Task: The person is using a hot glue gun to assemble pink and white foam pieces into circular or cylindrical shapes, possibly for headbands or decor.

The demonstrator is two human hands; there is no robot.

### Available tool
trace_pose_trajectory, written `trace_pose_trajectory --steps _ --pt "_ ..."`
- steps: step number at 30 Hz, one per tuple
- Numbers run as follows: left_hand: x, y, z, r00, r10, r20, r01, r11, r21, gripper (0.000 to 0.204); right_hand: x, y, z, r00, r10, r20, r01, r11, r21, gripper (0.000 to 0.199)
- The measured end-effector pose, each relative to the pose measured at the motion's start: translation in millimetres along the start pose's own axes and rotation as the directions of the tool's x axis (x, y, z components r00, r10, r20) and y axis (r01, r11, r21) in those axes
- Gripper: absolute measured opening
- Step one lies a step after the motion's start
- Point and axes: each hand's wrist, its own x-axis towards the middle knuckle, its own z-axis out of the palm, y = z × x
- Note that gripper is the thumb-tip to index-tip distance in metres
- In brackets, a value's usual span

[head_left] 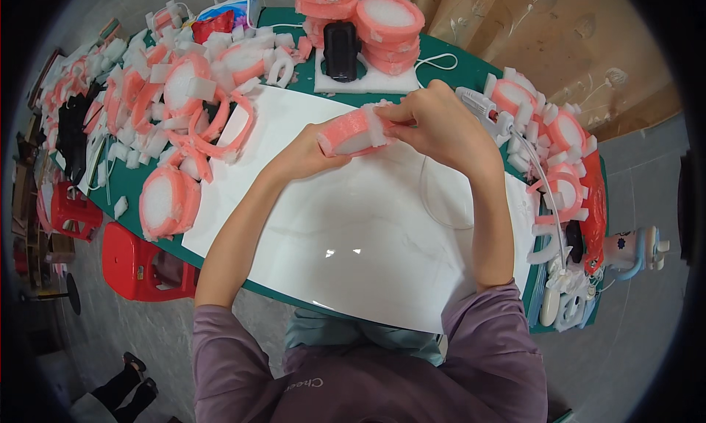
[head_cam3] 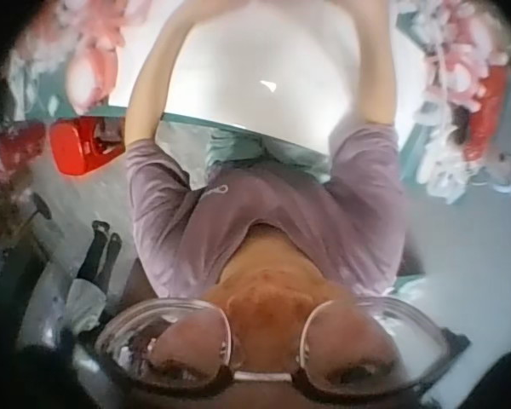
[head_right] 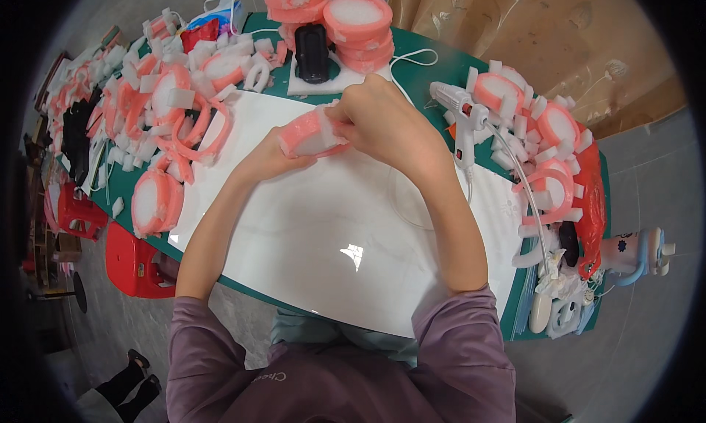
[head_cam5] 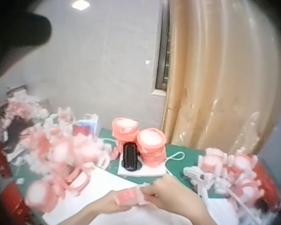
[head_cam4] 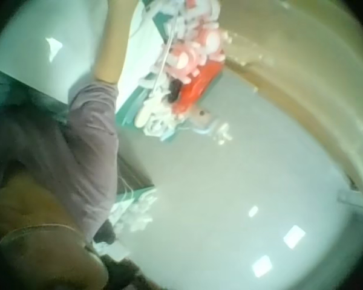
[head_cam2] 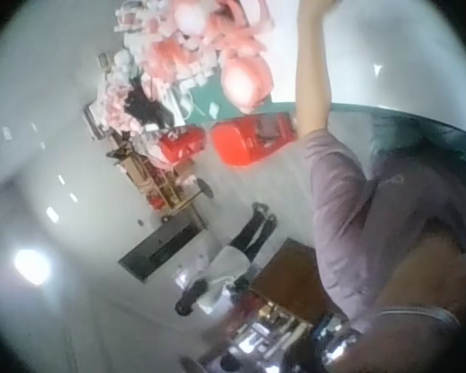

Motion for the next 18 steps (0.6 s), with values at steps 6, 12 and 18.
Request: trace_pose_trajectory --steps 6,12,18 --pt "0 -2 -3 0.999 -0.023 0.036 0.023 1.0 0.003 0.046 1 1 -5 1.0 0.014 0.018 -0.017 0.991 0.134 0.019" --pt "2 -4 -1 0.999 0.036 0.0 -0.036 0.994 -0.107 0.05 -2 1 -2 0.988 -0.041 -0.147 0.065 0.985 0.162 0.015" --pt "4 7 -2 1.0 -0.006 0.023 0.011 0.98 -0.198 0.058 0 7 11 0.945 -0.193 -0.264 0.23 0.966 0.119 0.025"
